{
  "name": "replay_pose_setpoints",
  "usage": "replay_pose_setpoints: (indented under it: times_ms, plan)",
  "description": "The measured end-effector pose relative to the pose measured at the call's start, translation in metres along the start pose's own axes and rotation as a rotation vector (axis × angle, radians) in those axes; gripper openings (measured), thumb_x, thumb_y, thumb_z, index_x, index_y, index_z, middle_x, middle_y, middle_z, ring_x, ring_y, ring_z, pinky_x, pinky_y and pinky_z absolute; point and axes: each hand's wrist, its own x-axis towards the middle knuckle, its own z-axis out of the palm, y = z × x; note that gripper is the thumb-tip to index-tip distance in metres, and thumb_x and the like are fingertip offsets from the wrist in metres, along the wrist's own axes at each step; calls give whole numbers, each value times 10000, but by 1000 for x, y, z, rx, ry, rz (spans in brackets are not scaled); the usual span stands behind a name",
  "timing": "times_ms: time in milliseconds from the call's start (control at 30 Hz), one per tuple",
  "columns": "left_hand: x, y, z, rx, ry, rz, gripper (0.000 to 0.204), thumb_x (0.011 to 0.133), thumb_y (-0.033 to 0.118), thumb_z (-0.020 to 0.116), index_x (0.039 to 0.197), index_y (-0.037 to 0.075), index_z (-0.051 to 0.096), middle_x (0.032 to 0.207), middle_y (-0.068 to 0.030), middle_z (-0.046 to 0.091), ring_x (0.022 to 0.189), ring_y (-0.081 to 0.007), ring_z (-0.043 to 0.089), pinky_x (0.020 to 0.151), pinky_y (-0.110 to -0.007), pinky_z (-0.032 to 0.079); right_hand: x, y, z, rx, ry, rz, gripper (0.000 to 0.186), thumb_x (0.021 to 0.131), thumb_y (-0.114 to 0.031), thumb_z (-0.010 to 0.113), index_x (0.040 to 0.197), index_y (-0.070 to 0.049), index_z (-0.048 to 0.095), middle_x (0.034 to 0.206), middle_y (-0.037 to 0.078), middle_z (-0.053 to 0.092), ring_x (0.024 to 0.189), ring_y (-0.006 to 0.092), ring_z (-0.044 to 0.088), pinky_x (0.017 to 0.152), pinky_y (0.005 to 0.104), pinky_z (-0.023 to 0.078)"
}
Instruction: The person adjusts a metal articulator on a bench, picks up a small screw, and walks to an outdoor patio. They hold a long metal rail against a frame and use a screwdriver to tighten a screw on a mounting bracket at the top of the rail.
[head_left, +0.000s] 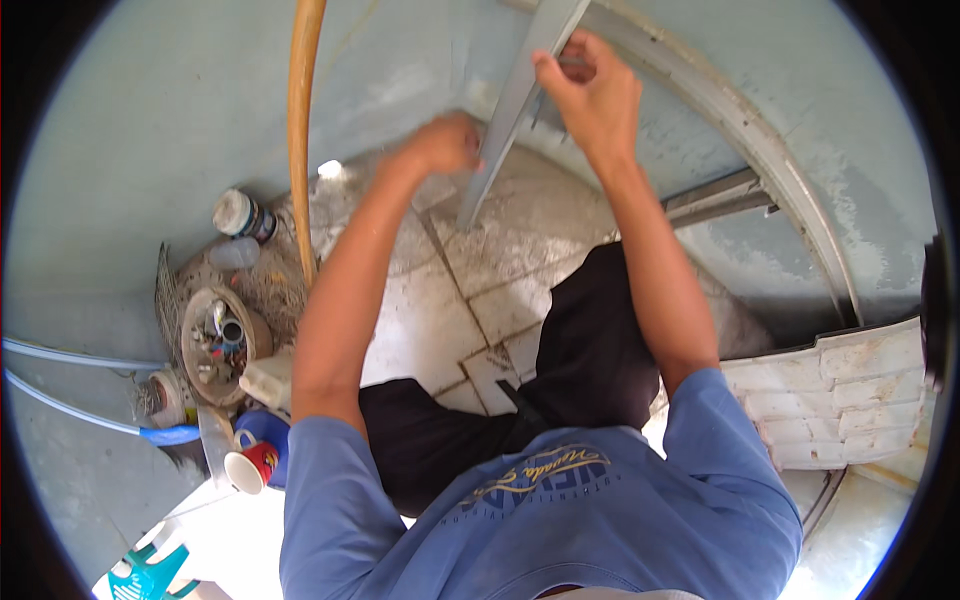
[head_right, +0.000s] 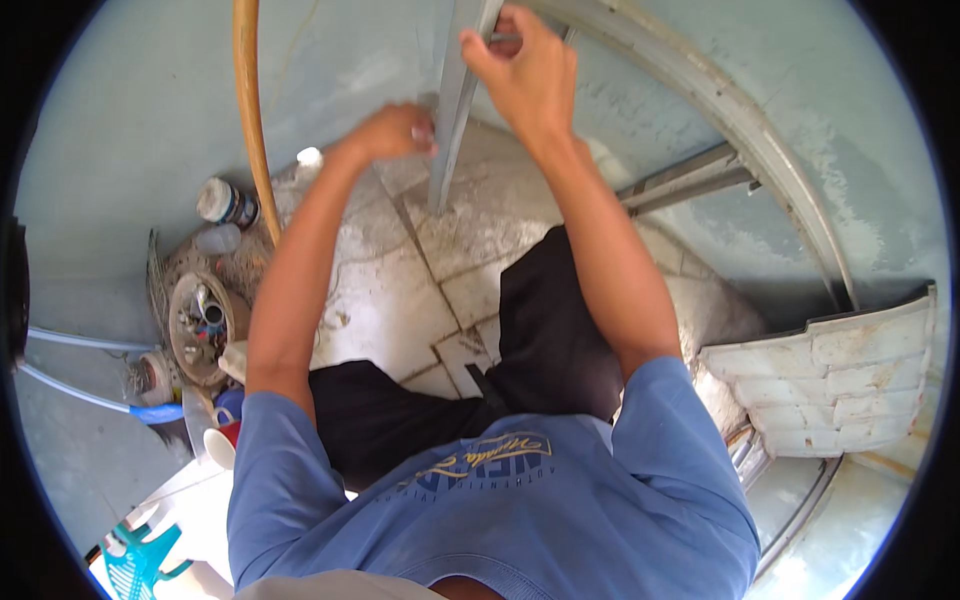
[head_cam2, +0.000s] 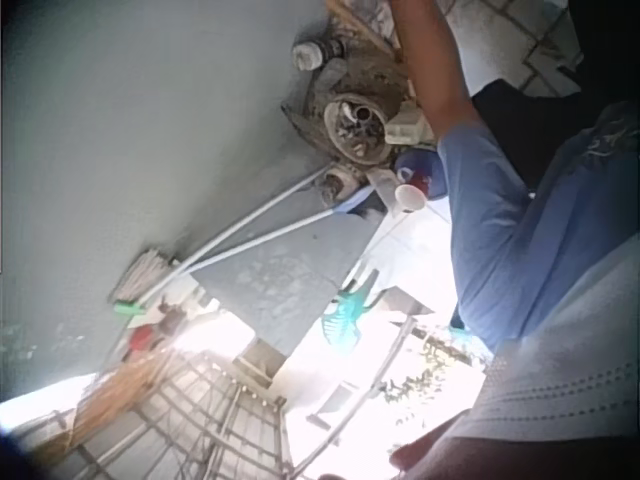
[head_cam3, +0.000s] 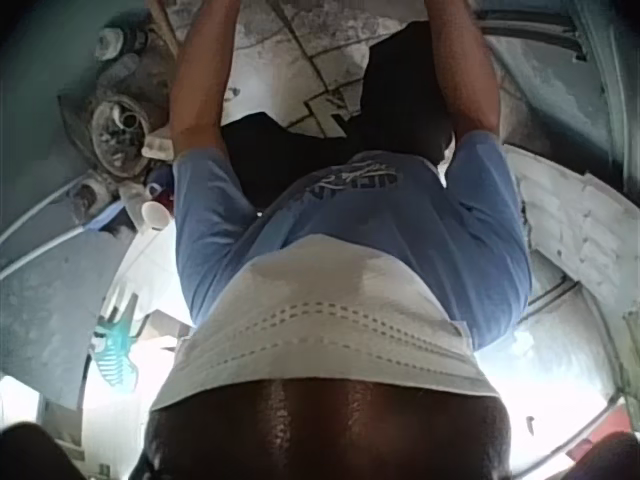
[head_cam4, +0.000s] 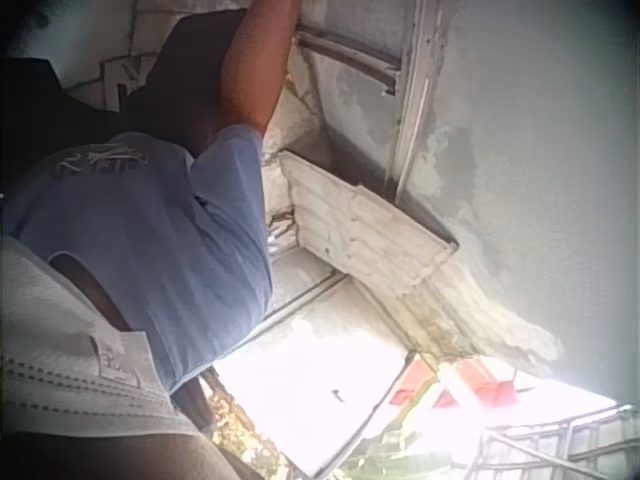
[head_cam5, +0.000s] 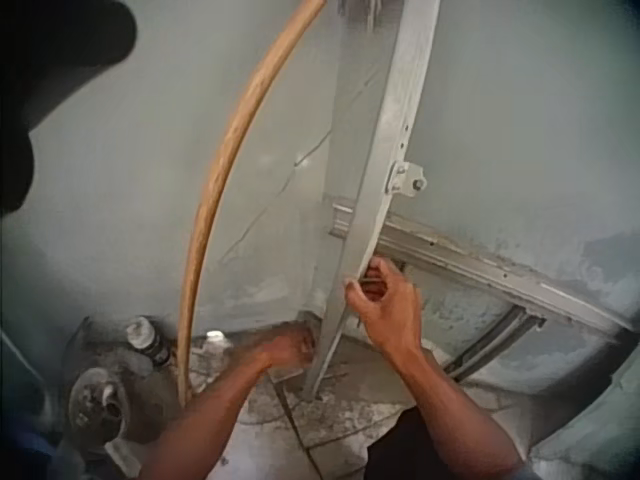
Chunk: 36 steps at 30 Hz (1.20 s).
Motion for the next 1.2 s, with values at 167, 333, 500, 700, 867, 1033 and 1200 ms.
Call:
replay_pose_setpoints:
  times_ms: [167, 333, 500, 700, 867, 1033, 1200]
  plan:
    - [-12, -32, 86, -246, 14, -118, 352, 674, 276, 842, 914, 40, 741, 872, -184, 719, 868, -363, 695, 783, -425, 536, -5, -2, -1, 141, -68, 64, 321, 854, -205, 720, 1102, -5, 688, 932, 123, 739, 827, 196, 729, 732, 303, 568]
    - [-30, -5, 114, -432, 256, -324, 273, 765, 178, 811, 937, -8, 711, 899, -155, 724, 820, -303, 705, 755, -375, 540, -2, 18, -1, 239, -122, 86, 298, 882, -183, 695, 1121, -4, 686, 963, 97, 739, 836, 182, 725, 718, 282, 562]
    - [-45, 27, 164, -604, 806, -339, 227, 787, 170, 792, 938, 15, 722, 926, -167, 703, 840, -346, 674, 741, -418, 523, 10, 44, -10, 271, -220, 25, 293, 933, -151, 680, 1181, 4, 663, 1039, 53, 701, 963, 94, 624, 879, 260, 487]
    - [-44, 62, 189, -467, 951, -443, 235, 768, 137, 811, 938, -2, 729, 919, -163, 712, 824, -332, 685, 738, -391, 533, -6, 16, -15, 135, -181, 33, 370, 935, -279, 700, 1159, 9, 633, 1004, 95, 718, 923, 136, 662, 809, 285, 509]
    - [-56, 62, 218, -613, 1173, -340, 154, 836, 71, 735, 973, 4, 716, 945, -160, 716, 856, -303, 695, 768, -364, 533, -12, -5, -15, 69, -252, 62, 468, 980, -308, 628, 1303, 24, 561, 1138, 108, 709, 1031, 144, 654, 892, 295, 489]
    - [-57, 25, 235, -759, 1274, -506, 193, 937, -9, 544, 1060, 4, 692, 1002, -154, 725, 891, -252, 703, 806, -325, 530, -11, -8, -22, 111, -289, 66, 489, 992, -296, 607, 1338, 37, 516, 1186, 121, 688, 1070, 171, 662, 923, 320, 485]
    - [-41, -31, 223, -886, 730, -429, 275, 958, -12, 471, 1140, 11, 675, 1048, -124, 731, 943, -201, 695, 841, -301, 524, -14, -12, -16, 122, -317, 35, 523, 1003, -274, 587, 1389, 41, 431, 1197, 147, 678, 1099, 205, 660, 950, 356, 493]
